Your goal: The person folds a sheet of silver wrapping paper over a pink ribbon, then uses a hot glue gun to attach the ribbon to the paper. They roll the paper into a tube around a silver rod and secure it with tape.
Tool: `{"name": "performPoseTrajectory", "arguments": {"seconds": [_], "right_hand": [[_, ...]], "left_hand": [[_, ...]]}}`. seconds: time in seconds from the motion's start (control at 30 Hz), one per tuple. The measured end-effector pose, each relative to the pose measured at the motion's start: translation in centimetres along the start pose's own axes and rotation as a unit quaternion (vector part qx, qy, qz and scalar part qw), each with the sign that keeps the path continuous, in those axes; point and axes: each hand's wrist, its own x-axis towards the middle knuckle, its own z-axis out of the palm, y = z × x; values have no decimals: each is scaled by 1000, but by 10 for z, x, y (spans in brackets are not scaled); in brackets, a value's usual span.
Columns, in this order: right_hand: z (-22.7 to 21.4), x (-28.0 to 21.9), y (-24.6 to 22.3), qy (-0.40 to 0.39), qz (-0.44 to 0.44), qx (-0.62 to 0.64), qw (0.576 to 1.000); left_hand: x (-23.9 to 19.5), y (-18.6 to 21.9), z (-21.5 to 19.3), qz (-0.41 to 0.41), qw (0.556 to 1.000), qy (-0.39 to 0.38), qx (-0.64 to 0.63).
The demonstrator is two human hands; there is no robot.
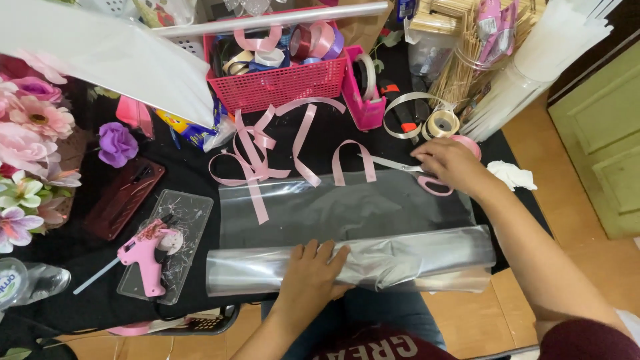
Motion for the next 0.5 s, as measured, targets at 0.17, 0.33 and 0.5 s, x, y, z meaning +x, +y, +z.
{"name": "performPoseTrajectory", "arguments": {"seconds": [0.17,0.33,0.5], "right_hand": [[37,36,5,-108,74,-113,985],[28,51,-15,-211,153,-97,961],[13,55,-47,-267,209,-110,934]], "left_hand": [[0,7,7,-29,999,12,9],[-5,5,32,-29,999,-11,-7],[-5,6,41,-35,999,-20,-31]]}}
